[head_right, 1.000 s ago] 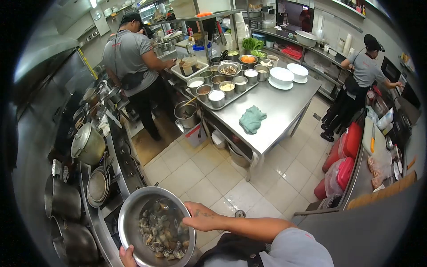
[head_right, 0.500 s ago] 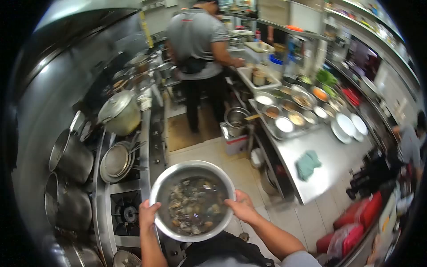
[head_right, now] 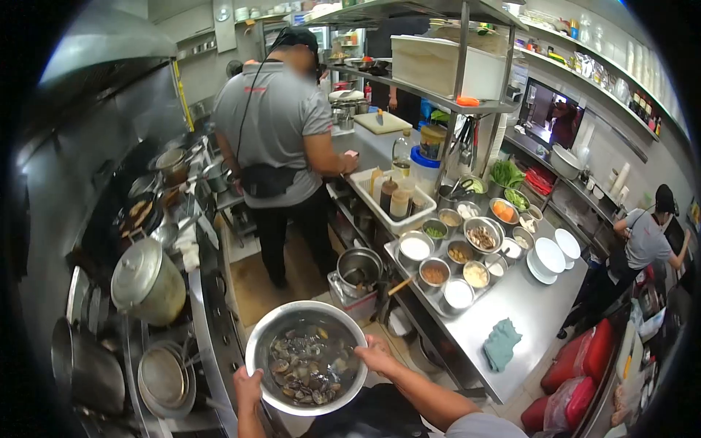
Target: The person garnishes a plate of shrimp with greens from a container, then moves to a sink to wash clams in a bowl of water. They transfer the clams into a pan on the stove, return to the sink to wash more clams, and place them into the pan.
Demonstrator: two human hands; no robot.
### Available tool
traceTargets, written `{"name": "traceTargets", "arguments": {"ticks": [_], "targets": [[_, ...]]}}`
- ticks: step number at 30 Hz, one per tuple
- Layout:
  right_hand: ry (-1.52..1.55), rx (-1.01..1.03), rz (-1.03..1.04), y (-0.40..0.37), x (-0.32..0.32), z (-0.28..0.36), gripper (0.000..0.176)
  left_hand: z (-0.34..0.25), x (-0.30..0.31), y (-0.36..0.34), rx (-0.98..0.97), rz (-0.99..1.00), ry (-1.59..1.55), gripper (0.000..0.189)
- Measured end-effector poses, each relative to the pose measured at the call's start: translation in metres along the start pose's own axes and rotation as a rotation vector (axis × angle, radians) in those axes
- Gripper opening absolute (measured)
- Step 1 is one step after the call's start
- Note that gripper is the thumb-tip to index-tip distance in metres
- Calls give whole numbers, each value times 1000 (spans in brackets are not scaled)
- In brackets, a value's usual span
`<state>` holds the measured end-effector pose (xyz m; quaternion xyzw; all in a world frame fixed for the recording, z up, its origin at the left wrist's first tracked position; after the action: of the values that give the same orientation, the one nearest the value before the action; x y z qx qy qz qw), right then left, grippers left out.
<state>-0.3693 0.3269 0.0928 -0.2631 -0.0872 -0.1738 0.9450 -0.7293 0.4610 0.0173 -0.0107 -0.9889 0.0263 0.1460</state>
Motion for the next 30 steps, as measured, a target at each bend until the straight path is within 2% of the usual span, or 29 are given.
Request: {"name": "traceTargets", "arguments": {"ticks": [2,4,5,6,7,10,12,14,16,19,21,22,24,25,28,29,30], "targets": [[-56,73,-62,37,5,18,19,-7,-17,37,-22,0,2,26],[-296,102,-128,65,15,37,23,-10,-32,67,-26,-21,45,25],[-257,77,-92,84,16,38,27,-9,-38,78,-25,-26,44,25],[-287,232,-97,122,14,23,30,-5,-42,90,13,-23,86,23],[-333,262,-104,142,17,34,32,-11,-48,108,41,-24,127,21],[-328,326,-10,216,7,36,35,-56,-61,136,23,-38,112,18],[-322,288,30,234,9,59,35,-57,-66,160,35,-66,59,18],[-263,239,97,269,-2,55,35,-67,-69,188,-32,-43,181,17],[-230,182,161,297,-12,50,34,-70,-72,214,-14,-38,168,18],[-259,181,116,331,-21,67,34,-50,-74,275,-20,2,110,18],[-314,344,-72,331,-15,107,36,-48,-77,305,-25,45,63,18],[-316,343,-91,333,-16,120,36,-61,-81,317,15,67,90,18],[-409,248,50,347,-28,140,35,-71,-83,361,28,103,98,18],[-443,226,21,368,-35,122,38,-67,-88,380,18,159,124,18],[-508,177,-104,373,-38,140,37,-68,-102,433,-10,263,124,19],[-321,38,-11,377,-44,134,35,-60,-110,451,-7,308,114,20],[-318,30,-27,383,-46,129,35,-53,-118,468,-4,350,108,21]]}}
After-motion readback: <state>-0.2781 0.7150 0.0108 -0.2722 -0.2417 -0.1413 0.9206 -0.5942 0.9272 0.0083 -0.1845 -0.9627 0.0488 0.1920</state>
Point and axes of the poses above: each hand's wrist, its own y-axis towards the middle knuckle, its own x-axis out of the back of the hand, z = x × y, the point moved 8 cm from there along y, towards the middle knuckle, and after that the axes turned 8 degrees about -y, right-handed, at the moved point
